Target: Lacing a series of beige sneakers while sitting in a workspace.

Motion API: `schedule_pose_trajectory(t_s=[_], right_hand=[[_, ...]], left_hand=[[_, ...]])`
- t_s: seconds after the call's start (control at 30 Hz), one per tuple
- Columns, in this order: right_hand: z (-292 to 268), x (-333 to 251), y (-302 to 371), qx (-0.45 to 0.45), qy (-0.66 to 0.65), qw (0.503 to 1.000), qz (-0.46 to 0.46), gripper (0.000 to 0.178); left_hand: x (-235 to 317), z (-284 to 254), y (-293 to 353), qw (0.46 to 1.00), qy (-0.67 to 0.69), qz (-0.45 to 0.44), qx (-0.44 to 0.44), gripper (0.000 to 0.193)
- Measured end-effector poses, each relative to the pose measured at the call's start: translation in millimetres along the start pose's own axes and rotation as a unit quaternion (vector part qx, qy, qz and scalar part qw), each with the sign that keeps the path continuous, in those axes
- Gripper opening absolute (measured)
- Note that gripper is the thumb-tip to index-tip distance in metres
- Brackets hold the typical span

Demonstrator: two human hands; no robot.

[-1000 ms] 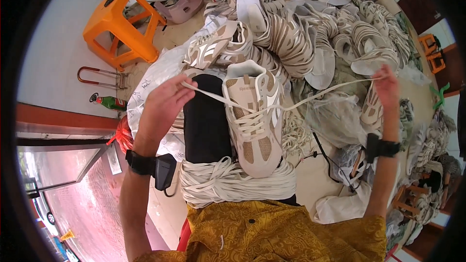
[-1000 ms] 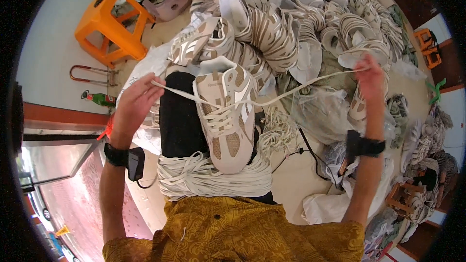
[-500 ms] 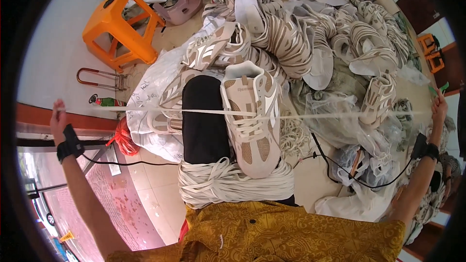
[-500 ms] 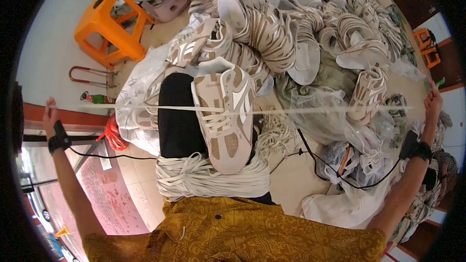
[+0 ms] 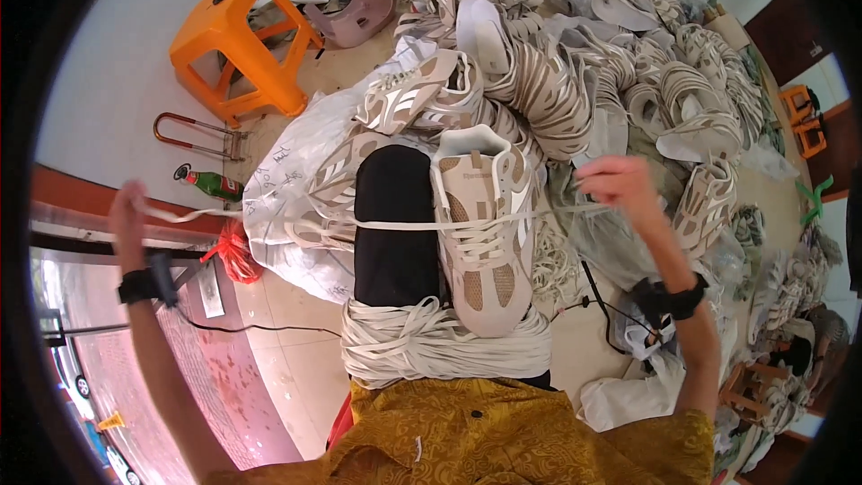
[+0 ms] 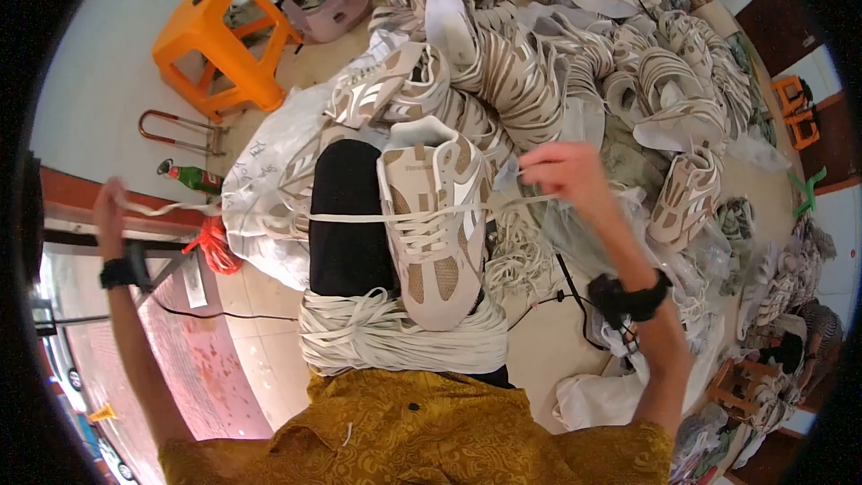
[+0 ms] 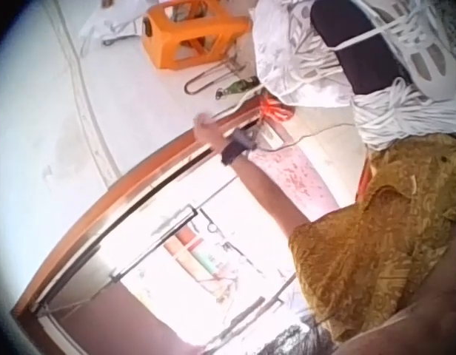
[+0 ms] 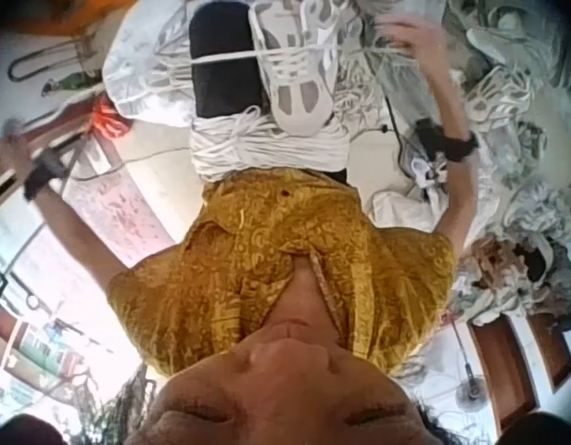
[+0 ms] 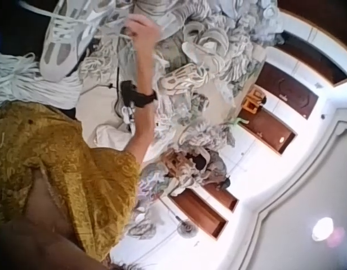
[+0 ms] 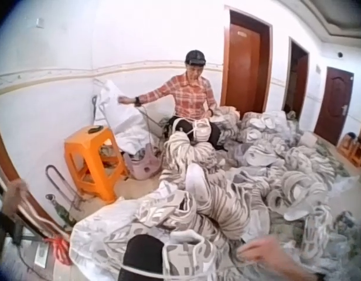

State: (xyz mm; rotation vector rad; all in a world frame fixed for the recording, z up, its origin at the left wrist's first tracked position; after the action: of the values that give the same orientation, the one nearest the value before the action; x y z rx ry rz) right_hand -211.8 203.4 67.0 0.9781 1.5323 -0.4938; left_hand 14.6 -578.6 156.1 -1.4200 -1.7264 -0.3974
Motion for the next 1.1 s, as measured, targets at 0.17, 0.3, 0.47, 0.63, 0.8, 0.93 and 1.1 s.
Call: schedule_pose_trajectory(t_s=[0.17,0.3,0.47,0.63,0.8,0.93,1.1], right_hand=[[91.1,-11.9,-12.4,-0.048,-0.023,0.999,-0.008,0.013],[121.9,-17.7,-20.4,-0.046,0.163,0.979,-0.114,0.010],[132.5,-27.6,-10.9,-0.038,0.307,0.925,-0.220,0.007],[129.8,-26.9,-10.3,-0.050,0.273,0.940,-0.200,0.012],[131.5,-22.8,-10.9,-0.073,0.244,0.946,-0.198,0.009],[136.1,-24.2,-6.6,-0.065,0.298,0.927,-0.220,0.012],[100.8,-2.8,-5.3,-0.031,0.062,0.993,-0.096,0.014]], left_hand=[[171.9,380.6,24.0,0.937,0.276,-0.067,-0.206,0.024],[251.4,465.0,60.1,0.963,0.062,0.010,-0.263,0.011],[267.1,490.0,72.0,0.972,0.010,0.073,-0.222,0.007],[274.0,499.3,82.9,0.967,-0.006,0.131,-0.218,0.008],[282.8,505.4,89.4,0.951,-0.082,0.206,-0.214,0.011],[298.4,517.0,102.9,0.901,-0.234,0.299,-0.210,0.014],[317.0,517.2,105.3,0.847,-0.322,0.360,-0.220,0.012]])
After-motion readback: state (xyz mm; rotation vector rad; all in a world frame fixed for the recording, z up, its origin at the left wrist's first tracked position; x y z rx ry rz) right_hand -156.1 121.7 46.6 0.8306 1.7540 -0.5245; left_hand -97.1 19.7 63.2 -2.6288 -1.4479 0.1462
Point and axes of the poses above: each hand's wrist, its own y-axis away from the middle knuckle, its own z-axis out of the palm, x = y × z, the point moved 8 cm from there along -y, towards the middle knuckle, and after that the axes turned 8 degrees about -x, right-handed, at the moved point
